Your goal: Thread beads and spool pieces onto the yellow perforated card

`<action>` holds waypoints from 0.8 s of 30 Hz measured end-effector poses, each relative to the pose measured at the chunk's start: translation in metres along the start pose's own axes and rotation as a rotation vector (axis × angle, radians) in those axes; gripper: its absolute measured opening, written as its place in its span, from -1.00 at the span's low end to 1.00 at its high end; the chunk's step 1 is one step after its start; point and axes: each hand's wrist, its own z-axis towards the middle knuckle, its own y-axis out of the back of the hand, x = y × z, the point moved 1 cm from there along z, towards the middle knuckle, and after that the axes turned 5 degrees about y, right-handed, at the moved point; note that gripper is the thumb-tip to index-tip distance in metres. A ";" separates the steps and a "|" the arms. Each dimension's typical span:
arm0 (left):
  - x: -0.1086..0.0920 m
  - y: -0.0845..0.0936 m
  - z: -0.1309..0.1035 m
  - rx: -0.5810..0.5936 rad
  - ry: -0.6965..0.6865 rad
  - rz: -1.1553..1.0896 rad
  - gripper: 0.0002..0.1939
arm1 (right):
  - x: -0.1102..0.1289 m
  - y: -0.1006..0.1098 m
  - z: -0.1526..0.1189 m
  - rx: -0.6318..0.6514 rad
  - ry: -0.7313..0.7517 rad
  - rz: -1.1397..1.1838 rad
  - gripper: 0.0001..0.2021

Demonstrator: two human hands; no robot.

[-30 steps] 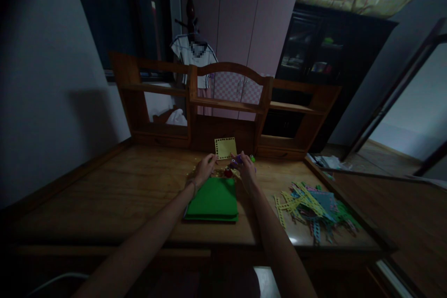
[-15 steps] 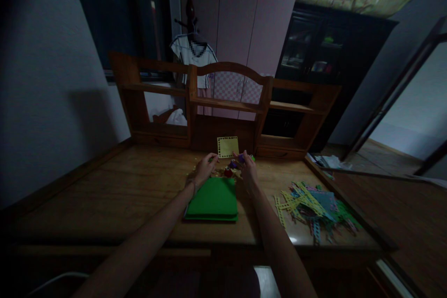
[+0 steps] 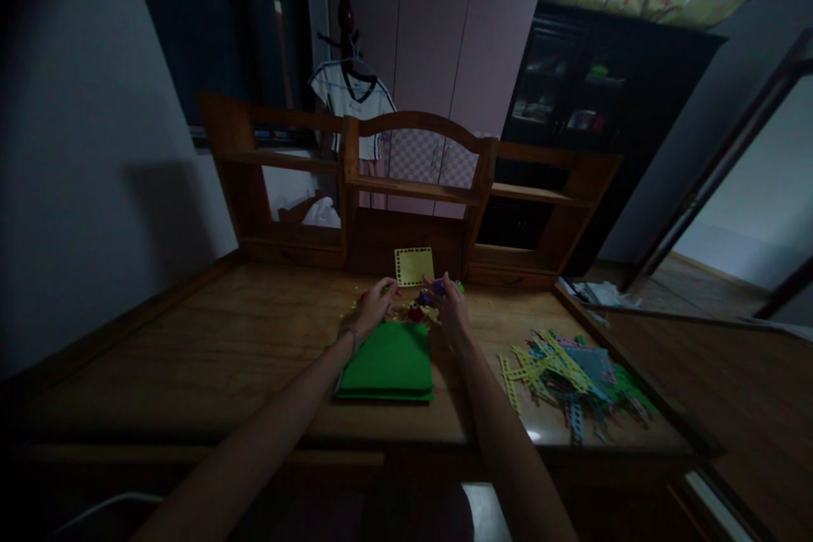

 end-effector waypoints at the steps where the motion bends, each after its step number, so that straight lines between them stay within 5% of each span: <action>1: 0.000 0.000 0.000 0.003 -0.011 0.001 -0.69 | 0.001 0.000 -0.001 0.011 -0.006 0.008 -0.63; 24: -0.010 0.004 -0.002 -0.046 -0.011 0.035 -0.78 | 0.007 -0.005 -0.005 0.045 -0.053 0.148 -0.62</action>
